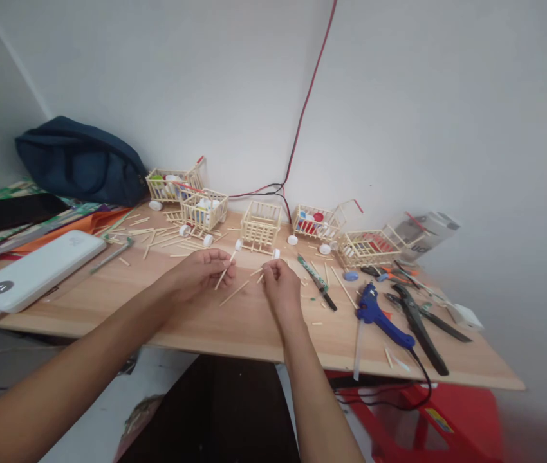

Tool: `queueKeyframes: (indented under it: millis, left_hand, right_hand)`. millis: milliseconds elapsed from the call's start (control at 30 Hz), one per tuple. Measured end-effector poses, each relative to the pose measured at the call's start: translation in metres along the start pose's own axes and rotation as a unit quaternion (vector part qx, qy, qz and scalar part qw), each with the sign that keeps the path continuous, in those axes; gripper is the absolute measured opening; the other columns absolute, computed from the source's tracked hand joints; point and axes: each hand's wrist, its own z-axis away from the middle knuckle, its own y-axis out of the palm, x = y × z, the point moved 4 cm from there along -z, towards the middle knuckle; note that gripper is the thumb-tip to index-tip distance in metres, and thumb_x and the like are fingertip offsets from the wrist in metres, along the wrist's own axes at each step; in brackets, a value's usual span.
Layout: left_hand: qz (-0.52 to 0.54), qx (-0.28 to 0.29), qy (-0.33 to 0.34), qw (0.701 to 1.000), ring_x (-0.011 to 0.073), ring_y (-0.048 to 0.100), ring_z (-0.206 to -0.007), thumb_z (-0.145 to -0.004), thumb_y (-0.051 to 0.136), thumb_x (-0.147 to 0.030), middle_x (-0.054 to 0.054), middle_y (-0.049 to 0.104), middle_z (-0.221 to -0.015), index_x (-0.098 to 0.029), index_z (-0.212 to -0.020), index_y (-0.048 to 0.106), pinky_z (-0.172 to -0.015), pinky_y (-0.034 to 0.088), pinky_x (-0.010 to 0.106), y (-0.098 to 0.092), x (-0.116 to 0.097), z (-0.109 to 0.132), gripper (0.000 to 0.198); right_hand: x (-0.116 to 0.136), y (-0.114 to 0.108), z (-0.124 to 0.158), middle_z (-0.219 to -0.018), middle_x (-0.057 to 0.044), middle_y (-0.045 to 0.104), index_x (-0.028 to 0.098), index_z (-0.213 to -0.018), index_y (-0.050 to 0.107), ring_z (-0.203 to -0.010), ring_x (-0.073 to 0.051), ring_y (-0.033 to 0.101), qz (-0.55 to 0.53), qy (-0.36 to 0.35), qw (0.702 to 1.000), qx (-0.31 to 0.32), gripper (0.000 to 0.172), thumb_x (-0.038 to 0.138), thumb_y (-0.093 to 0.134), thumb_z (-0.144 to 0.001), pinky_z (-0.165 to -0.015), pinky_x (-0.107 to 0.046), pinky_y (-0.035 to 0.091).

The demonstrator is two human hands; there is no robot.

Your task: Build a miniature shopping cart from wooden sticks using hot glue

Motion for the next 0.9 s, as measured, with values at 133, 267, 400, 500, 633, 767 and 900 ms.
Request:
queueKeyframes:
  millis: [133,267,400,500,633,767,900]
  left_hand:
    - [0.008,-0.005,-0.012,1.0,0.0102,0.061,-0.059,-0.073,0.071,-0.026,0.005,0.065,-0.072,-0.012,-0.083,0.053,-0.06,0.049,0.022,-0.001,0.002,-0.002,0.025]
    - [0.001,-0.034,-0.012,0.999,0.0111,0.062,-0.062,-0.07,0.074,-0.028,0.004,0.064,-0.074,-0.012,-0.082,0.055,-0.06,0.05,0.023,-0.003,0.002,-0.001,0.028]
    - [-0.008,-0.048,-0.001,0.999,0.0095,0.058,-0.061,-0.067,0.076,-0.028,0.001,0.06,-0.071,-0.013,-0.082,0.057,-0.058,0.05,0.022,-0.004,0.002,-0.002,0.028]
    - [-0.009,-0.051,-0.001,0.999,0.0092,0.058,-0.06,-0.066,0.076,-0.028,0.0,0.059,-0.07,-0.013,-0.082,0.057,-0.056,0.05,0.021,-0.005,0.003,-0.003,0.029]
    - [-0.015,-0.06,0.003,0.998,0.0088,0.058,-0.059,-0.064,0.077,-0.029,0.0,0.059,-0.07,-0.013,-0.083,0.058,-0.056,0.05,0.021,-0.008,0.005,-0.006,0.031]
    - [-0.023,-0.067,0.001,0.998,0.0087,0.058,-0.057,-0.065,0.077,-0.03,-0.001,0.059,-0.067,-0.013,-0.084,0.057,-0.058,0.051,0.022,-0.009,0.005,-0.007,0.033]
    - [-0.02,-0.064,0.004,0.998,0.0086,0.057,-0.059,-0.063,0.079,-0.03,-0.001,0.059,-0.068,-0.013,-0.082,0.057,-0.058,0.052,0.022,-0.007,0.004,-0.007,0.034]
  right_hand:
    - [0.008,-0.005,0.003,-0.065,-0.002,0.062,0.02,-0.069,0.057,-0.061,-0.016,0.053,0.153,-0.037,0.987,-0.019,0.021,0.037,0.052,-0.081,-0.062,-0.028,0.035]
    - [0.012,-0.005,0.007,-0.07,-0.002,0.064,0.02,-0.074,0.057,-0.067,-0.017,0.056,0.276,-0.006,0.961,0.004,0.02,0.034,0.048,-0.086,-0.062,-0.027,0.032]
    - [0.018,-0.005,0.012,-0.083,-0.004,0.067,0.02,-0.082,0.059,-0.076,-0.018,0.058,0.401,0.035,0.915,0.007,0.019,0.033,0.046,-0.089,-0.059,-0.028,0.027]
    - [0.023,-0.003,0.016,-0.092,-0.007,0.066,0.019,-0.088,0.058,-0.08,-0.02,0.06,0.449,0.036,0.893,0.001,0.019,0.031,0.043,-0.091,-0.059,-0.028,0.027]
    - [0.028,-0.002,0.018,-0.095,-0.008,0.066,0.017,-0.093,0.057,-0.083,-0.021,0.061,0.468,0.037,0.883,-0.004,0.02,0.031,0.042,-0.092,-0.06,-0.029,0.03]
    - [0.028,-0.001,0.019,-0.096,-0.009,0.065,0.017,-0.094,0.057,-0.083,-0.022,0.061,0.457,0.037,0.889,-0.013,0.02,0.032,0.044,-0.092,-0.061,-0.029,0.032]
    - [0.03,-0.008,0.023,-0.092,-0.007,0.065,0.019,-0.09,0.057,-0.079,-0.019,0.059,0.405,0.024,0.914,-0.015,0.018,0.034,0.048,-0.09,-0.062,-0.028,0.033]
